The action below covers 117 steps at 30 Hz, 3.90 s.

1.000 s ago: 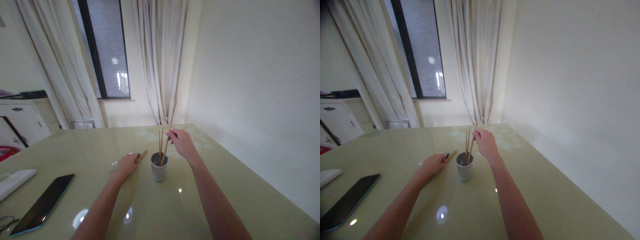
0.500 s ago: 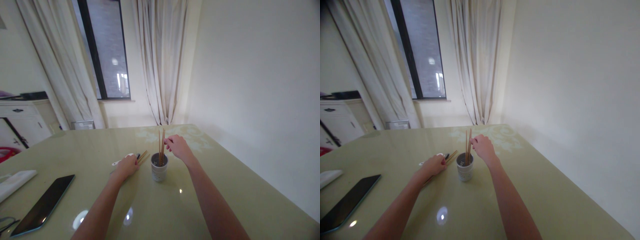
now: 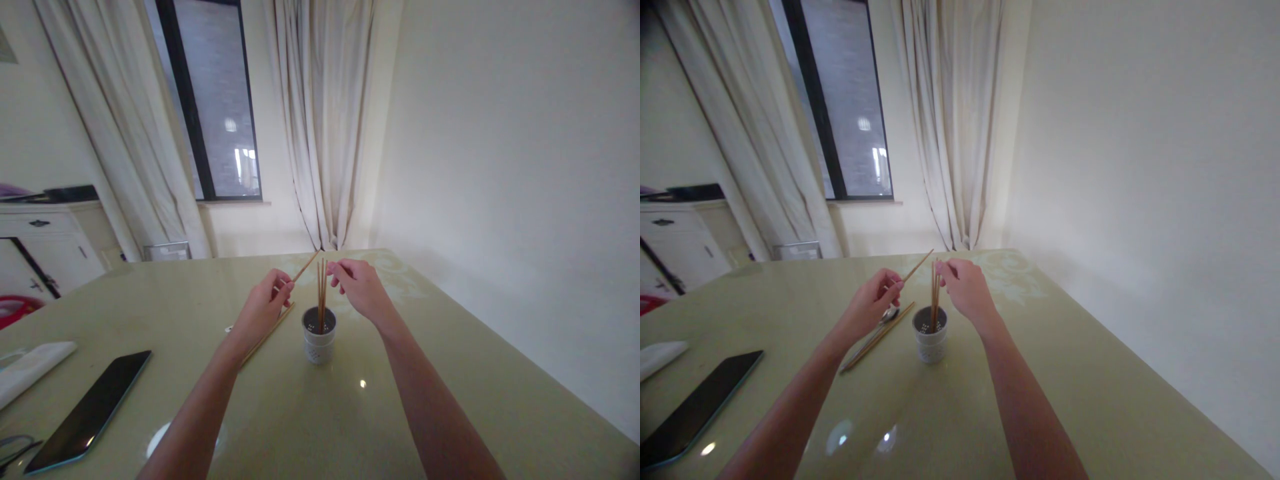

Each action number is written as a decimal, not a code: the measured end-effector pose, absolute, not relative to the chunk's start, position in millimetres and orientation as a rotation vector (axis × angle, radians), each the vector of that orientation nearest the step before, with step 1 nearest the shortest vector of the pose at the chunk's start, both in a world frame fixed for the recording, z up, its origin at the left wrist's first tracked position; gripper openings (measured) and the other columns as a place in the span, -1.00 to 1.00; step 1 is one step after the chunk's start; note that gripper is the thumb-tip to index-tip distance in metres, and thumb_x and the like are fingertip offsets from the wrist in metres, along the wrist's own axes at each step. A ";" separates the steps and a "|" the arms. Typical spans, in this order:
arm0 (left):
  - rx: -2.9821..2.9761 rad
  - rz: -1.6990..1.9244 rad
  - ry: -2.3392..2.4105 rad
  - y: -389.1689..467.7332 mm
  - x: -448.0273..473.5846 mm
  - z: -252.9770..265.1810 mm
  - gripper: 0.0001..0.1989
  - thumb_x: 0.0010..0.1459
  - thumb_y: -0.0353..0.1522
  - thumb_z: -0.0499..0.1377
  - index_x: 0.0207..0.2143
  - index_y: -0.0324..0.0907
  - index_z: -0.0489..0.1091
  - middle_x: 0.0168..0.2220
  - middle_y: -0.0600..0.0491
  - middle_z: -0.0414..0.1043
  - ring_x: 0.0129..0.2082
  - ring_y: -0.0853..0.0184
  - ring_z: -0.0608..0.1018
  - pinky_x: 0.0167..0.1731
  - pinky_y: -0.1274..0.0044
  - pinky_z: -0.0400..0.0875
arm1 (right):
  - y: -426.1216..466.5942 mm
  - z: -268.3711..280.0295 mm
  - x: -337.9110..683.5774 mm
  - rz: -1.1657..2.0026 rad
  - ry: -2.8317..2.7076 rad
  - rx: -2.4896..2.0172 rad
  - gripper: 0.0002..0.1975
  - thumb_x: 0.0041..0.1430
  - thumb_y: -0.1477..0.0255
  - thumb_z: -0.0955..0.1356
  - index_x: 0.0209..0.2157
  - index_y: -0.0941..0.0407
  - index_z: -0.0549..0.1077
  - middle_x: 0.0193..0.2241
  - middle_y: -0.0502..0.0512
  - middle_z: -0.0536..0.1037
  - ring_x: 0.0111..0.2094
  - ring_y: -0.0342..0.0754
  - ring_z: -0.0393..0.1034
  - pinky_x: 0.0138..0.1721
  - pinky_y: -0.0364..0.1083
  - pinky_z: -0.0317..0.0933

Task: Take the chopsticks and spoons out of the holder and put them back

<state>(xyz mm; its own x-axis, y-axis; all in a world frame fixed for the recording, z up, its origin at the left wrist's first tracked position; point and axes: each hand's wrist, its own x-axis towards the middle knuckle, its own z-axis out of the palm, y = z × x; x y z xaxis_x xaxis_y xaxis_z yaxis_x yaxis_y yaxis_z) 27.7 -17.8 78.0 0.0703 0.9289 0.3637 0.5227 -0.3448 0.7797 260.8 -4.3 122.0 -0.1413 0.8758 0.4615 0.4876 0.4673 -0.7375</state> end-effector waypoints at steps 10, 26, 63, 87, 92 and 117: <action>1.934 1.327 1.120 -34.2 49.1 92.3 -0.70 0.41 -0.09 0.10 -0.18 -0.12 0.41 -0.37 0.12 0.51 -0.50 0.43 0.46 -0.48 0.59 0.34 | -16.8 134.5 251.9 0.774 -1.580 -0.798 -0.69 0.34 0.15 0.38 -0.27 0.11 0.53 -0.34 0.12 0.69 -0.45 -0.09 0.55 -0.50 -0.17 0.26; 2.079 0.033 2.114 -15.7 4.2 33.9 -0.84 0.27 -0.45 0.14 -0.19 -0.14 0.52 -0.04 -0.18 0.65 -0.02 -0.01 0.67 -0.16 0.36 0.43 | -4.0 126.1 270.5 0.345 -1.668 -1.133 -0.73 0.43 0.27 0.30 -0.33 0.07 0.52 -0.44 0.03 0.63 -0.46 -0.06 0.50 -0.34 -0.10 0.29; 2.078 0.112 2.064 -8.4 7.3 26.0 -0.88 0.20 -0.40 0.18 -0.33 -0.15 0.54 -0.15 -0.17 0.67 -0.12 0.04 0.69 -0.25 0.43 0.41 | 11.5 99.8 264.4 0.375 -1.948 -1.538 -0.68 0.44 0.45 0.33 -0.43 0.09 0.59 -0.40 0.06 0.71 -0.43 -0.08 0.54 -0.33 -0.14 0.21; 1.979 1.349 1.155 -46.9 35.8 115.2 -0.74 0.29 -0.14 0.25 -0.29 -0.14 0.54 -0.39 0.07 0.57 -0.39 0.34 0.53 -0.35 0.53 0.41 | -24.9 139.3 251.9 0.823 -1.583 -0.699 -0.70 0.36 0.15 0.40 -0.21 0.12 0.55 -0.35 0.08 0.66 -0.47 -0.11 0.51 -0.50 -0.16 0.25; 2.220 0.768 1.783 -23.5 7.5 88.8 -0.78 0.39 -0.25 0.12 -0.19 -0.13 0.53 -0.22 -0.01 0.65 -0.21 0.24 0.62 -0.22 0.49 0.41 | -21.3 141.4 268.9 0.530 -1.668 -0.989 -0.76 0.38 0.26 0.36 -0.33 0.10 0.52 -0.41 0.05 0.65 -0.48 -0.10 0.49 -0.43 -0.13 0.27; 2.040 0.310 2.126 -5.0 -3.6 42.6 -0.84 0.23 -0.30 0.20 -0.32 -0.15 0.57 -0.20 -0.16 0.70 -0.13 0.05 0.70 -0.20 0.41 0.44 | -14.2 128.5 273.3 0.101 -1.884 -1.642 -0.60 0.46 0.24 0.33 -0.45 0.07 0.58 -0.47 0.14 0.65 -0.41 0.03 0.53 -0.35 -0.08 0.18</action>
